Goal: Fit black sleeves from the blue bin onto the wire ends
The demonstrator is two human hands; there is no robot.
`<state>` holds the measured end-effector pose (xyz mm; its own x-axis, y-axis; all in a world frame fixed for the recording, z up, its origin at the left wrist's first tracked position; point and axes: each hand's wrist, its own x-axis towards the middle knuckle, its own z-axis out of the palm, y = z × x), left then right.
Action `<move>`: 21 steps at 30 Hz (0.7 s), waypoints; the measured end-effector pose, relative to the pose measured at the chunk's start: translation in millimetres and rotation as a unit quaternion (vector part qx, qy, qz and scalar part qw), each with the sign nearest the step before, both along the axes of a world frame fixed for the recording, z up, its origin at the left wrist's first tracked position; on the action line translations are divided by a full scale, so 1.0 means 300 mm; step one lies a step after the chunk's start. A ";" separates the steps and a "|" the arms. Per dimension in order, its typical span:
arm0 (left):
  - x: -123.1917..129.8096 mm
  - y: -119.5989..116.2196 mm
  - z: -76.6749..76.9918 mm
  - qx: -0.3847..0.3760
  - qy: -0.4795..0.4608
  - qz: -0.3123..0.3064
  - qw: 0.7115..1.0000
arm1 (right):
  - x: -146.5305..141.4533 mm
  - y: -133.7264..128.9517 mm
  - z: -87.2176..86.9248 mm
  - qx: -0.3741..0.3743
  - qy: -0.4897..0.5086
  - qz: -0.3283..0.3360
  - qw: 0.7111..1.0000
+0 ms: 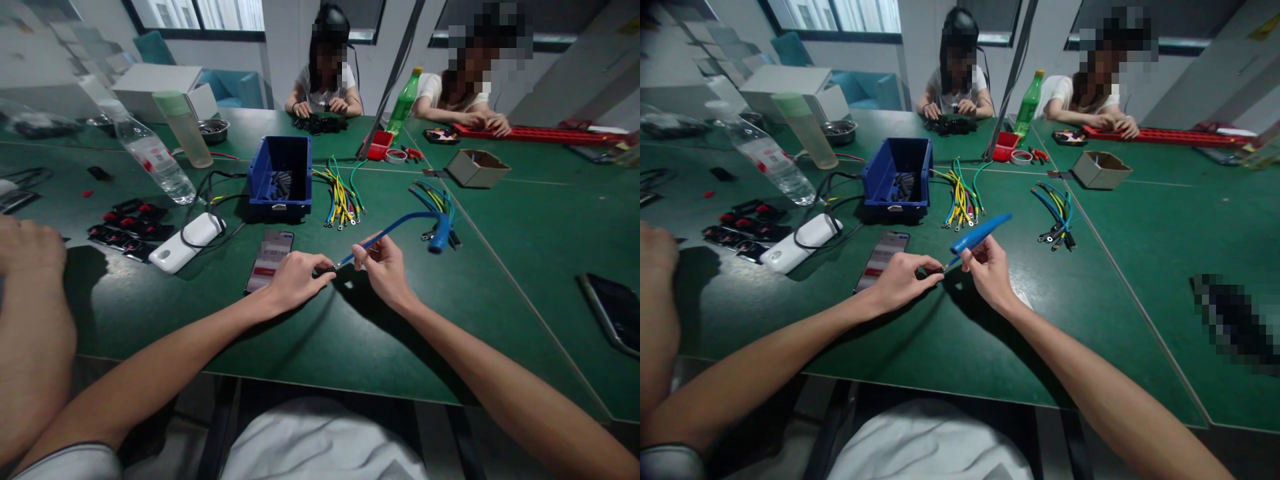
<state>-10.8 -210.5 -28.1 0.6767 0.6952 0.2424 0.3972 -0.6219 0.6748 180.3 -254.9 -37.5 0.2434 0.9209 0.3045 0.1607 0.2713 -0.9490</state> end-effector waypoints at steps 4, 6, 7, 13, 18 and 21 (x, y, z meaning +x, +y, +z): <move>0.001 -0.001 0.006 -0.016 0.001 -0.001 1.000 | 0.003 0.003 -0.003 -0.011 -0.015 0.001 1.000; 0.003 -0.001 0.014 -0.048 -0.012 -0.001 0.999 | 0.003 0.005 -0.001 -0.014 -0.019 0.008 1.000; 0.003 -0.001 0.018 -0.062 -0.018 0.000 0.998 | 0.002 0.006 0.000 -0.018 -0.021 0.009 1.000; 0.007 -0.005 0.030 -0.078 -0.036 -0.002 0.996 | -0.007 0.002 -0.001 -0.031 -0.028 0.019 0.999; 0.007 -0.005 0.026 -0.085 -0.038 -0.002 0.996 | -0.014 -0.001 -0.003 -0.037 -0.021 0.026 0.999; 0.009 -0.004 0.022 -0.094 -0.042 -0.008 0.995 | -0.016 0.000 -0.005 -0.039 -0.016 0.032 0.999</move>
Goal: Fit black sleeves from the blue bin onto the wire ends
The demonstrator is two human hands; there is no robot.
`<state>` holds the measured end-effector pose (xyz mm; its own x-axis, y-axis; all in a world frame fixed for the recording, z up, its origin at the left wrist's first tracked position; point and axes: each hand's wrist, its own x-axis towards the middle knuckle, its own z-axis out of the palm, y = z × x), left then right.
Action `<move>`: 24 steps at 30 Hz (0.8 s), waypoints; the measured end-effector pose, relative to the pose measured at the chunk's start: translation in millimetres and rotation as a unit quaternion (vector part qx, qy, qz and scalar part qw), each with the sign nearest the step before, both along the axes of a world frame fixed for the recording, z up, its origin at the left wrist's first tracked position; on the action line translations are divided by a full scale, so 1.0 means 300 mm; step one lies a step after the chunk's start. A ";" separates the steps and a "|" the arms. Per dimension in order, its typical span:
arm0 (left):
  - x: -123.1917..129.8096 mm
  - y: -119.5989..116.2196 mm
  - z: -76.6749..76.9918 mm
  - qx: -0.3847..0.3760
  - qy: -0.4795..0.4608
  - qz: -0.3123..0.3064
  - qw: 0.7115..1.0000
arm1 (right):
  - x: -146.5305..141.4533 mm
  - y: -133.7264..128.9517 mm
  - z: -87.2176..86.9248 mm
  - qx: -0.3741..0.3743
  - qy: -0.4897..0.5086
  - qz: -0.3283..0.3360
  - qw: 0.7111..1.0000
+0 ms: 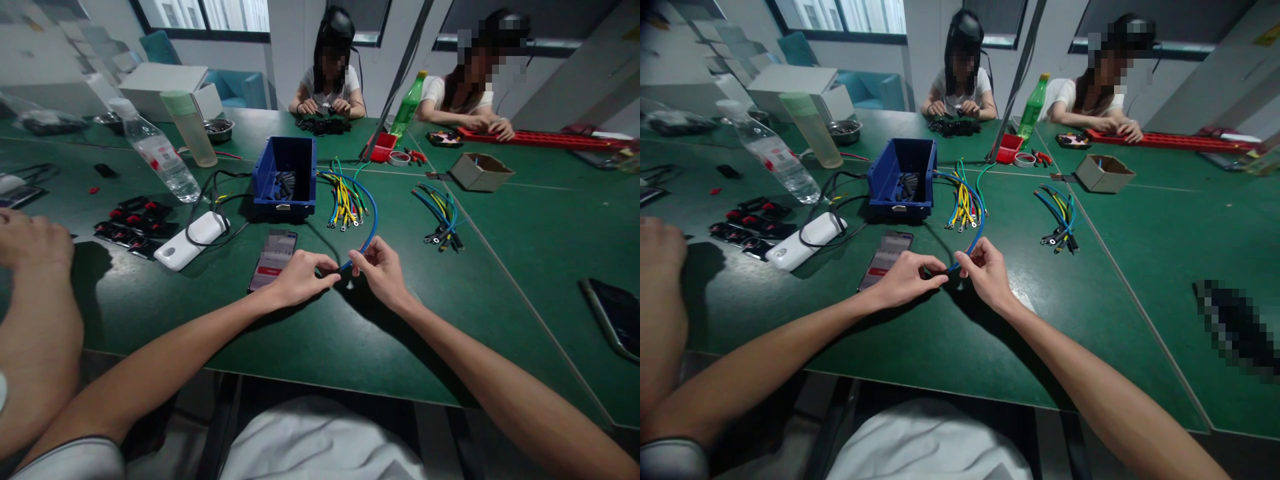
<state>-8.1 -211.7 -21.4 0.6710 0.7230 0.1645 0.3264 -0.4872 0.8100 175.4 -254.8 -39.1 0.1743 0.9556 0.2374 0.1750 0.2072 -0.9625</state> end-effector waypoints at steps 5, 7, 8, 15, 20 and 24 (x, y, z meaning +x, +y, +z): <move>0.002 0.003 -0.007 -0.009 -0.003 -0.012 1.000 | -0.001 0.005 -0.010 -0.004 0.009 0.004 1.000; 0.002 0.004 -0.010 -0.003 0.000 -0.015 1.000 | -0.001 0.007 -0.013 -0.004 0.008 0.004 1.000; 0.002 0.005 -0.010 0.000 0.001 -0.017 1.000 | 0.000 0.007 -0.014 -0.005 0.007 0.005 1.000; 0.001 0.005 -0.007 0.014 0.010 -0.023 1.000 | 0.002 0.008 -0.013 -0.005 0.000 0.008 1.000; 0.003 0.003 -0.005 0.022 0.014 -0.023 0.999 | -0.001 0.005 -0.011 -0.003 0.008 0.002 1.000; 0.005 0.004 -0.007 0.024 0.011 -0.020 0.999 | -0.003 0.003 -0.019 0.005 0.020 -0.009 1.000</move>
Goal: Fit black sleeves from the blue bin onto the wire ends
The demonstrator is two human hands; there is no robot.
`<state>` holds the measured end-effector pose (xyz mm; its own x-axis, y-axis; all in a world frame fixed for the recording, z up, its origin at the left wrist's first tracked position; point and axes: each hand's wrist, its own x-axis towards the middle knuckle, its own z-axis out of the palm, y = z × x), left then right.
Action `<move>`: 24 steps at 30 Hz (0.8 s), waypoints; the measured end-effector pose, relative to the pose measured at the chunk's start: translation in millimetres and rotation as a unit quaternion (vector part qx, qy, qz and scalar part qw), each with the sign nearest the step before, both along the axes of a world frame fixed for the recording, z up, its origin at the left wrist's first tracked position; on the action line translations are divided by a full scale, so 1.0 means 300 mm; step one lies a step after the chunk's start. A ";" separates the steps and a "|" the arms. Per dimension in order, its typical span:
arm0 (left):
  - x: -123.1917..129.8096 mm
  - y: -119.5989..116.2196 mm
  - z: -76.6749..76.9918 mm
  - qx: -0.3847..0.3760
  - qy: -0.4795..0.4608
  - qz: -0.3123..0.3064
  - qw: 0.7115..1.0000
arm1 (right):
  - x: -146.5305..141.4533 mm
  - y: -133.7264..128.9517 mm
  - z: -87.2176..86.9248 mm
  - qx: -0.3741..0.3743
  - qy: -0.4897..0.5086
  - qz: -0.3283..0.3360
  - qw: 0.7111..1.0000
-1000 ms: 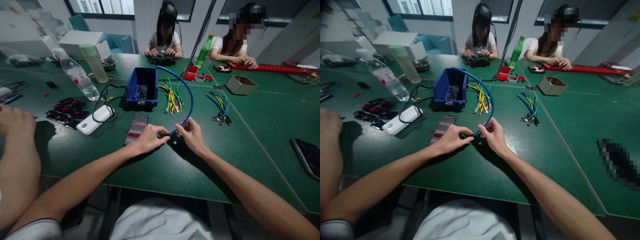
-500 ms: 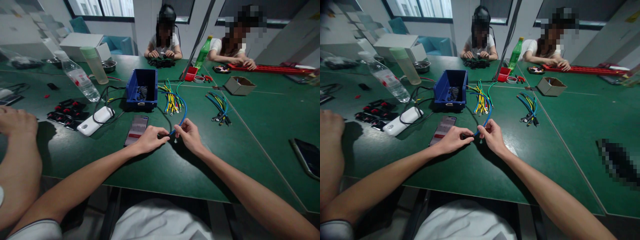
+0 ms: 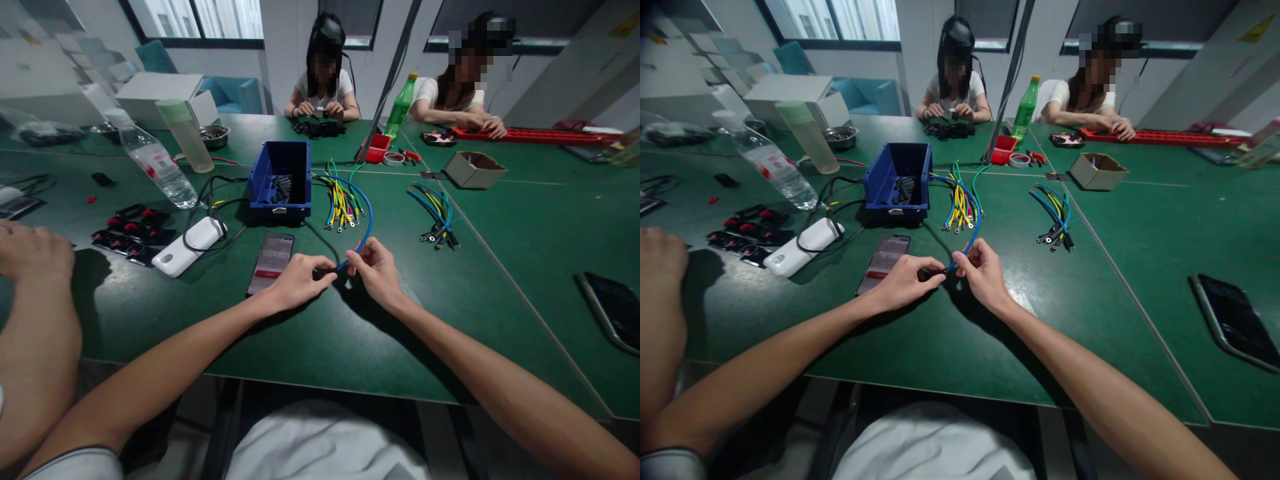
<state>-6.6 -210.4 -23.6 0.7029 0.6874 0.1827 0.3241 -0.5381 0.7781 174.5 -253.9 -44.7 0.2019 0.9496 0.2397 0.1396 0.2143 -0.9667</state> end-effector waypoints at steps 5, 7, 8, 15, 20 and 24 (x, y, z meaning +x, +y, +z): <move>0.000 0.005 -0.003 -0.001 -0.001 0.002 1.000 | 0.002 -0.004 -0.004 0.018 0.018 -0.027 0.999; 0.000 0.007 -0.002 -0.007 -0.001 0.008 1.000 | 0.003 -0.005 0.000 0.020 0.021 -0.034 0.999; 0.000 0.008 -0.001 -0.012 -0.002 0.011 1.000 | 0.004 -0.005 0.003 0.021 0.021 -0.038 0.999; -0.003 0.010 0.009 -0.004 -0.003 0.031 1.000 | 0.005 -0.003 0.012 0.008 0.030 -0.040 0.999; -0.004 0.011 0.006 0.011 0.002 0.037 0.999 | 0.006 -0.004 0.011 -0.002 0.024 -0.026 0.999; -0.005 0.012 0.005 0.025 0.006 0.048 0.999 | 0.005 -0.005 0.009 0.006 0.031 -0.021 0.999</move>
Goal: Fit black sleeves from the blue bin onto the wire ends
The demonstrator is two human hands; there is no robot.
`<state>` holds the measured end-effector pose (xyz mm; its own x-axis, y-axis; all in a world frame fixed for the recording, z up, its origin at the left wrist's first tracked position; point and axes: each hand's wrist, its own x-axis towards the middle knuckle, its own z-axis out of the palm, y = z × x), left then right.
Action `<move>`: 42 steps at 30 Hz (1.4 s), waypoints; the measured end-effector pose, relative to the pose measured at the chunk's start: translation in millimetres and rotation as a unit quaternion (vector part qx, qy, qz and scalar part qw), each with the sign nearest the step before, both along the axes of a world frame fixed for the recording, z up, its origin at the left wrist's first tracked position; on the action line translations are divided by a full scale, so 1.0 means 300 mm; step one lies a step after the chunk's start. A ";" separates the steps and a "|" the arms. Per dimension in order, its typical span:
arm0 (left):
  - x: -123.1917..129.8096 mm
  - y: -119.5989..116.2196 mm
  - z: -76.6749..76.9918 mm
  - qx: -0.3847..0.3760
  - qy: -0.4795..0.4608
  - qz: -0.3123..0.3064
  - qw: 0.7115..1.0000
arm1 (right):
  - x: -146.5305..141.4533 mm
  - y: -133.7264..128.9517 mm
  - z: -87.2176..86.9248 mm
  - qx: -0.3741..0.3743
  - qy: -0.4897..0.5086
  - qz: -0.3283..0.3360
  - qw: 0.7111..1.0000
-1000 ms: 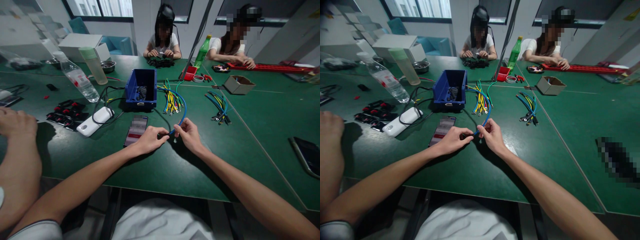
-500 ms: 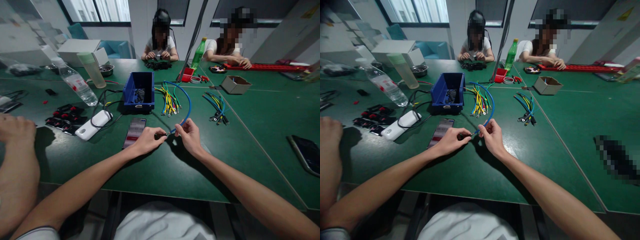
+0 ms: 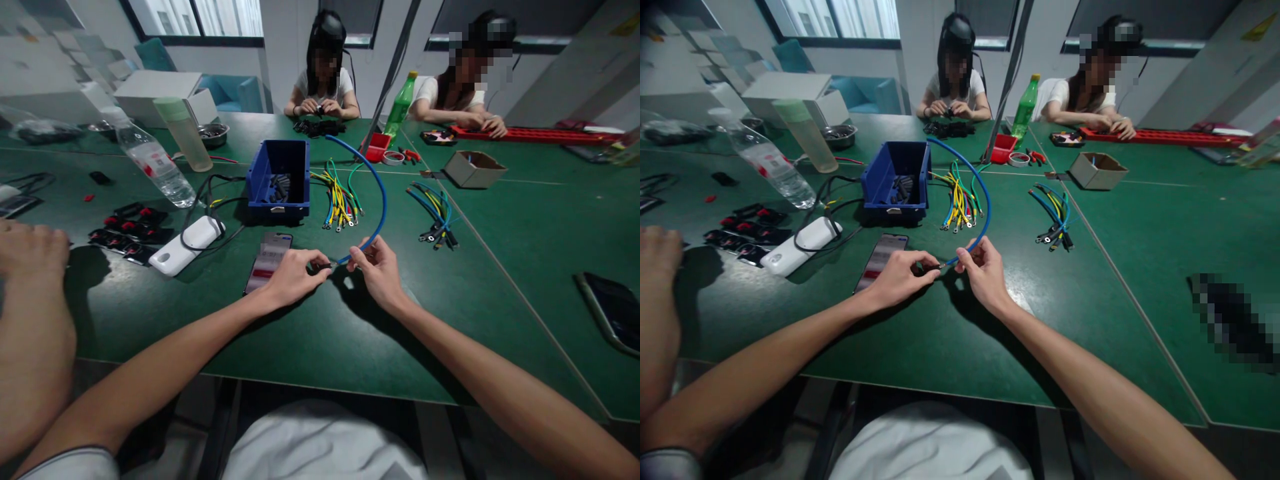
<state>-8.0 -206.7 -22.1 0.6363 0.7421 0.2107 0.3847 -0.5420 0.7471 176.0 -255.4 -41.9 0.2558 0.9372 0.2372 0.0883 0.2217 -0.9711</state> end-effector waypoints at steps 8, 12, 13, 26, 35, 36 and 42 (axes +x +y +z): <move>-0.005 0.002 0.000 0.031 0.005 0.006 1.000 | -0.009 0.000 0.003 -0.018 0.025 0.003 1.000; -0.007 0.002 -0.002 0.050 0.009 0.006 0.999 | -0.011 0.001 0.006 -0.027 0.041 0.004 0.999; -0.007 0.003 -0.002 0.053 0.008 0.004 0.999 | -0.012 0.001 0.006 -0.028 0.046 0.005 0.999; -0.021 0.022 -0.007 0.080 0.023 -0.010 0.996 | -0.015 0.001 0.001 -0.029 0.049 0.015 0.998; -0.029 0.029 0.005 0.071 0.029 -0.015 0.997 | -0.017 -0.001 -0.005 -0.037 0.095 0.003 0.995; -0.031 0.028 0.010 0.074 0.031 -0.018 0.997 | -0.018 -0.002 -0.004 -0.032 0.102 -0.003 0.994; -0.032 0.022 0.034 0.086 0.035 -0.024 0.995 | -0.021 -0.002 -0.002 -0.015 0.124 -0.022 0.992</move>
